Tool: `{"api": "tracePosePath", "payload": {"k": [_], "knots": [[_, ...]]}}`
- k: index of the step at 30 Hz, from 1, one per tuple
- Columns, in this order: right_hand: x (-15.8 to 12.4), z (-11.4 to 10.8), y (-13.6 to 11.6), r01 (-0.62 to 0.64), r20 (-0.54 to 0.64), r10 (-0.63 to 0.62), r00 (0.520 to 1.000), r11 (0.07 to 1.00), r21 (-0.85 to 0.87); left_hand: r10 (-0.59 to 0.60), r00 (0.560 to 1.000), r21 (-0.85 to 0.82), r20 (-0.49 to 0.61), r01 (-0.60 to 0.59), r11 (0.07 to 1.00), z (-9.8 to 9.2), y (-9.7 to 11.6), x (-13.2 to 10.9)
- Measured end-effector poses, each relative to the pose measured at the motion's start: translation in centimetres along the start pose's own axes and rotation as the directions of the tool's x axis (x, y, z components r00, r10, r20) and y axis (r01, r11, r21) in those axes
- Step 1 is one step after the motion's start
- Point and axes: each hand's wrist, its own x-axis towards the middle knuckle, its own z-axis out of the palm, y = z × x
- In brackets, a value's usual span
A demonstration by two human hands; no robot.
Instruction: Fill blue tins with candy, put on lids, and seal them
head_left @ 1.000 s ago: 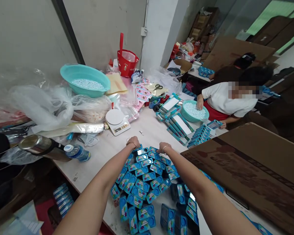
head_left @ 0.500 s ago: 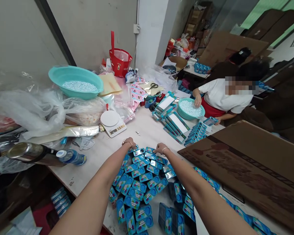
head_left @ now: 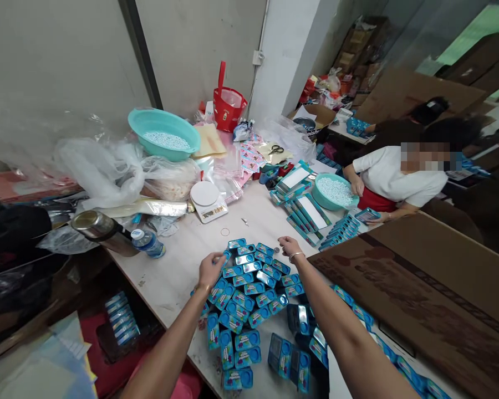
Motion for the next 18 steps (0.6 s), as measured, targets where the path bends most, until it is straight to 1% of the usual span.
{"api": "tracePosePath", "payload": {"k": [1,2,3,4,5,6,7,8,9,10,11,13,15,16,18], "knots": [[0.1,-0.1,-0.2,0.004,0.008,-0.004,1.000,1.000,0.008,-0.029,0.999,-0.059,-0.021,0.028,0.998,-0.3,-1.5,-1.7],[0.1,-0.1,-0.5,0.009,0.029,-0.009,1.000,1.000,0.012,-0.084,0.995,-0.145,-0.049,0.076,0.987,-0.6,-2.9,-3.5],[0.0,0.2,-0.7,0.014,0.060,-0.014,0.998,1.000,0.011,-0.205,0.977,-0.359,-0.064,0.169,0.918,-0.7,-4.3,-5.2],[0.0,0.7,-0.9,0.020,0.096,-0.020,0.995,1.000,0.002,-0.307,0.950,-0.532,-0.052,0.234,0.814,-0.6,-5.6,-6.8],[-0.1,1.5,-1.0,0.027,0.134,-0.025,0.991,1.000,-0.014,-0.389,0.921,-0.660,-0.023,0.278,0.698,-0.5,-6.7,-8.2],[-0.1,2.4,-1.1,0.037,0.169,-0.030,0.985,0.999,-0.039,-0.446,0.895,-0.747,0.001,0.297,0.595,-0.3,-7.5,-9.4],[-0.1,3.5,-1.2,0.049,0.199,-0.034,0.979,0.996,-0.071,-0.478,0.878,-0.788,0.015,0.304,0.535,0.0,-8.1,-10.4],[0.0,4.7,-1.2,0.063,0.222,-0.037,0.974,0.992,-0.108,-0.491,0.871,-0.799,0.014,0.304,0.518,0.2,-8.5,-11.1],[0.0,5.8,-1.2,0.077,0.238,-0.039,0.970,0.986,-0.149,-0.486,0.874,-0.788,-0.007,0.294,0.540,0.3,-8.8,-11.5],[0.1,6.8,-1.2,0.090,0.249,-0.040,0.968,0.977,-0.192,-0.466,0.884,-0.757,-0.043,0.275,0.592,0.3,-8.9,-11.5],[0.3,7.6,-1.3,0.102,0.254,-0.041,0.966,0.967,-0.233,-0.432,0.896,-0.707,-0.103,0.240,0.665,0.3,-9.0,-11.4],[0.5,8.7,-1.4,0.122,0.258,-0.042,0.965,0.945,-0.302,-0.320,0.905,-0.547,-0.280,0.124,0.828,0.0,-9.2,-10.3],[0.7,9.0,-1.5,0.142,0.259,-0.051,0.965,0.927,-0.348,-0.160,0.880,-0.329,-0.447,0.005,0.944,-0.4,-9.5,-8.6],[0.7,9.0,-1.6,0.152,0.259,-0.057,0.964,0.919,-0.363,-0.080,0.864,-0.221,-0.496,-0.036,0.975,-0.5,-9.7,-7.7],[0.8,8.7,-1.7,0.165,0.257,-0.066,0.964,0.907,-0.387,0.036,0.853,-0.047,-0.521,-0.071,0.996,-0.4,-10.1,-5.9]]}}
